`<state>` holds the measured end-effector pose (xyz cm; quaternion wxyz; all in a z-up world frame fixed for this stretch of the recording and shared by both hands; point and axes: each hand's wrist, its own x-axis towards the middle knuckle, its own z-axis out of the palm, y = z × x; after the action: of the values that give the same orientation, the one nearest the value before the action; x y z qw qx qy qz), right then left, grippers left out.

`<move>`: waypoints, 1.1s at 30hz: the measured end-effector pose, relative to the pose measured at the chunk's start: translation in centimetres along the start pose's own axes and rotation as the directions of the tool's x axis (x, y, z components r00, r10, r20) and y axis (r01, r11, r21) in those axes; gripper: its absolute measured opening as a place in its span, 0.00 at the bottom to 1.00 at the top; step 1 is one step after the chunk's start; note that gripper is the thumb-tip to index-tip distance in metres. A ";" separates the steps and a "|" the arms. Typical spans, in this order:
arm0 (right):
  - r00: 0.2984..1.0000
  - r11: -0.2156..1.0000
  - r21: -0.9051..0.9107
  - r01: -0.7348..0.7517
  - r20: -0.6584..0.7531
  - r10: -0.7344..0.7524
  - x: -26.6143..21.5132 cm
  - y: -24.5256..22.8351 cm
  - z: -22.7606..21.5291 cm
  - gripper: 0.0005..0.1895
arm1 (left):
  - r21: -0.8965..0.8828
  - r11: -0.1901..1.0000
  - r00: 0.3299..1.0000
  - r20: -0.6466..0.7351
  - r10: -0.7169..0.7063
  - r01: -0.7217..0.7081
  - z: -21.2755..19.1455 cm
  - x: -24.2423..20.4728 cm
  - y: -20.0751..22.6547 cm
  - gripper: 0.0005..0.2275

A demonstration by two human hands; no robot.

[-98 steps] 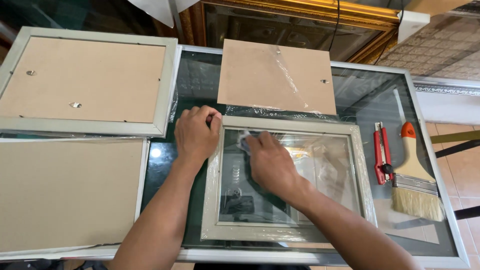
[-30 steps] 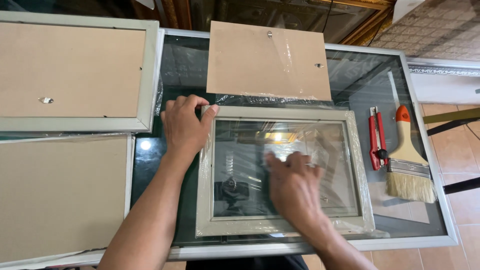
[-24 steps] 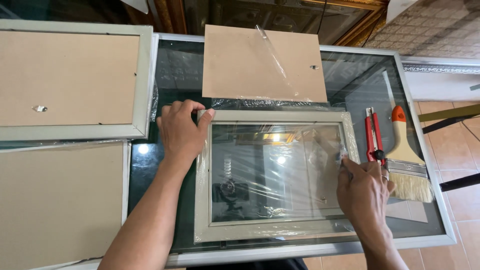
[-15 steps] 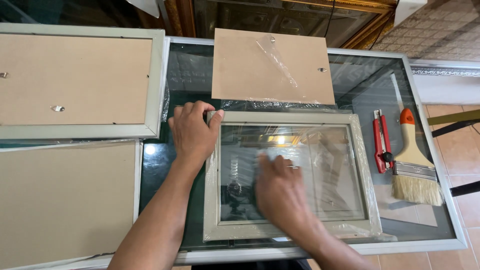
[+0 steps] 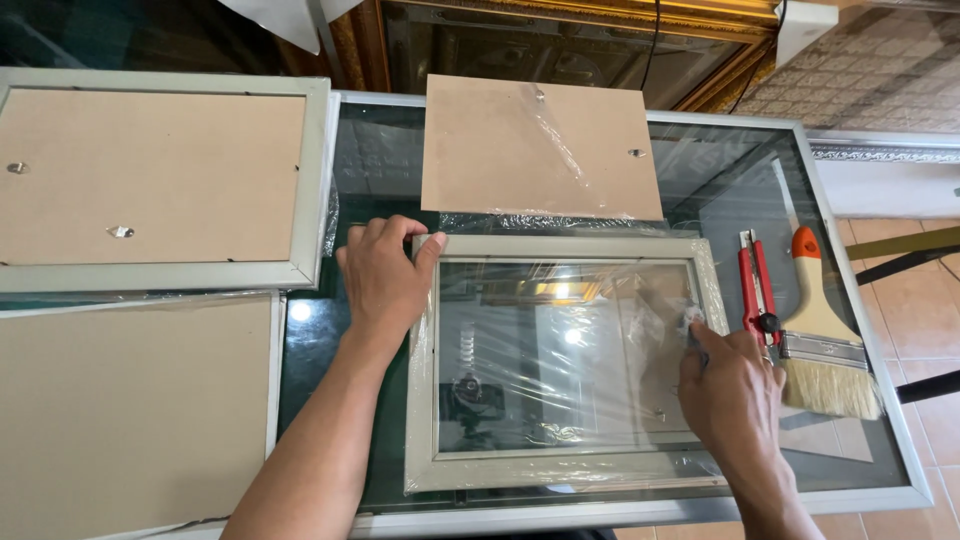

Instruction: Cleaning glass, inserting backboards, and wrapping picture frames in protective plastic.

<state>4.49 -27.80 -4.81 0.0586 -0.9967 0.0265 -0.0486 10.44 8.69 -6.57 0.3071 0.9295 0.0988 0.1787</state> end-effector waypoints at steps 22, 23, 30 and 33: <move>0.629 0.598 0.228 0.768 -0.096 -0.772 3.2 -18.9 0.3 0.24 | -0.036 0.999 0.999 -0.031 0.013 -0.014 -0.2 0.1 0.0 0.13; 0.577 0.542 0.288 0.789 -0.046 -0.816 2.0 -18.1 -0.3 0.24 | -0.041 0.999 1.000 -0.019 0.011 -0.012 -0.3 0.2 0.0 0.12; 0.738 0.716 0.328 0.616 0.077 -0.670 -3.5 -9.6 -2.3 0.22 | -0.029 1.000 1.000 0.004 0.010 -0.010 0.0 0.1 -0.2 0.12; 0.902 0.888 0.217 0.405 0.061 -0.426 -2.9 -2.0 -1.8 0.24 | -0.027 1.000 1.000 -0.002 0.004 -0.004 -0.1 0.2 0.0 0.12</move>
<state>1.51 -25.89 -3.11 0.1473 -0.9695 -0.1958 -0.0088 10.60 8.77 -6.47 0.3192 0.9253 0.0949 0.1816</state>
